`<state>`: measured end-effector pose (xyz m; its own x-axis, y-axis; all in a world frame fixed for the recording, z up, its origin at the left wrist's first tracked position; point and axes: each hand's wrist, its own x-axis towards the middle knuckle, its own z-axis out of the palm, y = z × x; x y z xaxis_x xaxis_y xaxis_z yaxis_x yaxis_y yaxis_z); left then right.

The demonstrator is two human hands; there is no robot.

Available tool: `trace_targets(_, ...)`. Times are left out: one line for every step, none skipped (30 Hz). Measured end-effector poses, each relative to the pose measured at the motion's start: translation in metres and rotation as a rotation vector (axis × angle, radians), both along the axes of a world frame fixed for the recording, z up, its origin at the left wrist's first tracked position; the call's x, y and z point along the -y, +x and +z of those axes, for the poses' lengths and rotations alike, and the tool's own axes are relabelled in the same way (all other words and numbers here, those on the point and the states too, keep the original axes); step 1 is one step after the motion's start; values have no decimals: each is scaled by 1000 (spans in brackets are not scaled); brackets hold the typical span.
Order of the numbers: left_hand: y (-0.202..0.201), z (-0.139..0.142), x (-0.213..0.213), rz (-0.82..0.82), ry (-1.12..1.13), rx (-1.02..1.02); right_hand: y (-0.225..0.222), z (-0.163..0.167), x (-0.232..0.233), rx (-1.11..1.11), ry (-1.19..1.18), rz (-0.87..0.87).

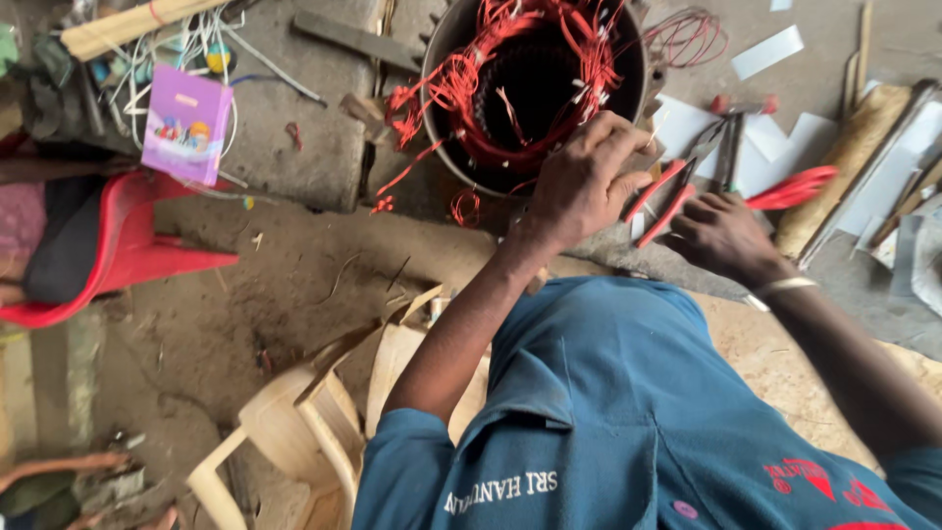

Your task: The person arranges and presses red enameled copper wire coils into the slots of a motor stator core held in a stand, tucking wire ends by hand and using pliers to grip and position the wire, with scissors nearby on the bench. The clip ends as the person steps back from the workbench.

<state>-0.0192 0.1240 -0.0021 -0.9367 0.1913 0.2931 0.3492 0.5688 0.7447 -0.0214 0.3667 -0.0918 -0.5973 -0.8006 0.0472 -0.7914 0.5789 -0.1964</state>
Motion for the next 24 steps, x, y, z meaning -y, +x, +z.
trace_targets(7, 0, -2, 46, -54, -35, 3, -10, 9, 31, -13, -7)
trace_targets(10, 0, -4, 89, -108, -75, 4, -11, 19, 56, -26, -16)
trace_targets(12, -1, -4, 129, -164, -121, 6, -13, 23, 77, -41, -29)
trace_targets(13, -2, -3, 150, -188, -158, 8, -15, 23, 33, -121, -80)
trace_targets(13, -4, -1, 169, -210, -193, 11, -14, 22, -10, -200, -134)
trace_targets(13, -6, 2, 189, -229, -227, 12, -7, 21, -52, -275, -188)
trace_targets(12, -8, 5, 185, -255, -204, 13, 2, 20, 126, -446, -308)
trace_targets(11, -9, 9, 183, -280, -178, 13, 13, 19, 311, -613, -426)
trace_targets(11, -10, 12, 182, -305, -149, 12, 24, 20, 502, -775, -542)
trace_targets(12, -11, 14, 194, -314, -145, 11, 36, 23, 474, -781, -539)
trace_targets(11, -12, 15, 206, -320, -148, 6, 47, 27, 438, -787, -535)
trace_targets(10, -13, 17, 217, -328, -156, 0, 56, 34, 398, -796, -529)
trace_targets(8, -14, 18, 214, -331, -144, -5, 64, 44, 388, -823, -455)
trace_targets(7, -14, 18, 209, -334, -130, -10, 69, 54, 378, -847, -382)
trace_targets(5, -16, 18, 204, -335, -118, -15, 73, 60, 367, -869, -309)
trace_targets(3, -17, 18, 198, -349, -114, -19, 75, 66, 364, -899, -306)
trace_targets(1, -19, 19, 196, -362, -110, -22, 74, 70, 363, -927, -301)
trace_targets(1, -22, 18, 196, -375, -102, -25, 71, 71, 366, -953, -295)
trace_targets(2, -24, 17, 194, -391, -119, -28, 68, 70, 322, -913, -271)
trace_targets(2, -27, 17, 195, -408, -137, -30, 64, 67, 278, -874, -245)
trace_targets(3, -30, 16, 199, -423, -159, -33, 60, 63, 231, -833, -214)
trace_targets(3, -32, 15, 205, -415, -188, -36, 58, 58, 261, -841, -172)
trace_targets(4, -35, 14, 209, -408, -212, -39, 58, 53, 297, -849, -134)
trace_targets(5, -36, 13, 209, -401, -235, -41, 62, 49, 333, -857, -99)
